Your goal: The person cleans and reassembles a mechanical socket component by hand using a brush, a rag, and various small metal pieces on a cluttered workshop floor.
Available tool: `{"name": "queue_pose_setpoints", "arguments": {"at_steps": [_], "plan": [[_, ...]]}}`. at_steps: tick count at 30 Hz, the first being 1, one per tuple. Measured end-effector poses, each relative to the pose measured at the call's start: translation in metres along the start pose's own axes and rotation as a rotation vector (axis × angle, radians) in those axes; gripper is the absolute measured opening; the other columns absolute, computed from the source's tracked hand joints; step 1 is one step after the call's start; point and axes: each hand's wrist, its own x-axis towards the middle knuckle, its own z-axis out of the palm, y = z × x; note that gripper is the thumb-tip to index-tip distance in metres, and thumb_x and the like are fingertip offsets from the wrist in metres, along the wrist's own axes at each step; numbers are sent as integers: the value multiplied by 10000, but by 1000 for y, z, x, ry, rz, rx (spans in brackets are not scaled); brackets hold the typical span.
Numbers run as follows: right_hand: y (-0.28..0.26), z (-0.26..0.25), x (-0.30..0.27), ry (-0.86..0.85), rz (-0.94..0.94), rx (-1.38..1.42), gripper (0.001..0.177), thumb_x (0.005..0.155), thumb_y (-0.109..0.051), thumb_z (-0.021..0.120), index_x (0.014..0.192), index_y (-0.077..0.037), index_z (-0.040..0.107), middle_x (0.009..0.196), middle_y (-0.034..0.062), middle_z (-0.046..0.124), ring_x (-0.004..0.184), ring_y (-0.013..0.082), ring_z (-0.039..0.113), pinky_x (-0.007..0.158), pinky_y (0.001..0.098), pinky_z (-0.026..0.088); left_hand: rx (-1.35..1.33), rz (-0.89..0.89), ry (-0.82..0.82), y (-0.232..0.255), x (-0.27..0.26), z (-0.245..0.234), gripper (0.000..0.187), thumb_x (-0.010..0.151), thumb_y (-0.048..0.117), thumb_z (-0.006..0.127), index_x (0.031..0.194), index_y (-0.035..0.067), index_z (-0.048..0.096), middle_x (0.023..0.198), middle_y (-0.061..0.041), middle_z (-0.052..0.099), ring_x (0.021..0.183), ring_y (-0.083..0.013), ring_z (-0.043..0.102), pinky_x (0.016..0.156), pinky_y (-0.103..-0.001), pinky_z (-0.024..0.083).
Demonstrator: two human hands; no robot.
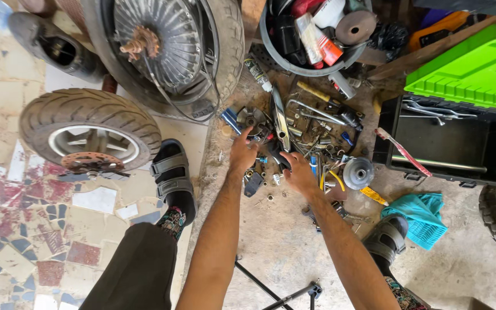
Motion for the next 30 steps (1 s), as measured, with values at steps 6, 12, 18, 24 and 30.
{"name": "queue_pose_setpoints", "arguments": {"at_steps": [6,12,18,24,30], "plan": [[-11,0,9,94,-89,-169,583,807,-78,740,1359,-226,624,1307,191,545,1188,422,567,932,484,537,26,-114,-39,-14,21,1,520,866,200,755,1371,246,636,1024,-130,733,1019,-288,694,920,-428,548],[-25,10,33,260,-129,-328,304,826,-164,762,1124,-174,700,1141,112,590,1135,345,579,893,507,511,-63,-88,34,-15,30,-2,387,895,219,734,1279,178,710,986,-111,767,853,-252,743,836,-392,586],[-53,8,72,326,-96,-220,385,847,-142,763,1222,-153,676,1217,93,610,1155,335,570,927,513,510,-74,-105,85,-11,27,-2,392,890,193,736,1279,145,724,995,-116,759,823,-217,748,777,-376,600],[-47,-6,87,39,-183,-242,765,746,-82,816,1444,-202,528,1209,147,604,1136,351,579,951,484,515,-98,-102,66,-8,18,-1,459,885,162,738,1338,152,665,1023,-100,721,807,-207,741,752,-369,603],[-21,-12,75,53,-254,-323,708,823,28,684,1486,-134,497,1085,143,685,1043,346,656,967,485,534,-44,21,30,-1,-13,2,500,917,101,675,1400,216,613,1012,-80,646,822,-193,711,752,-370,607]]}}
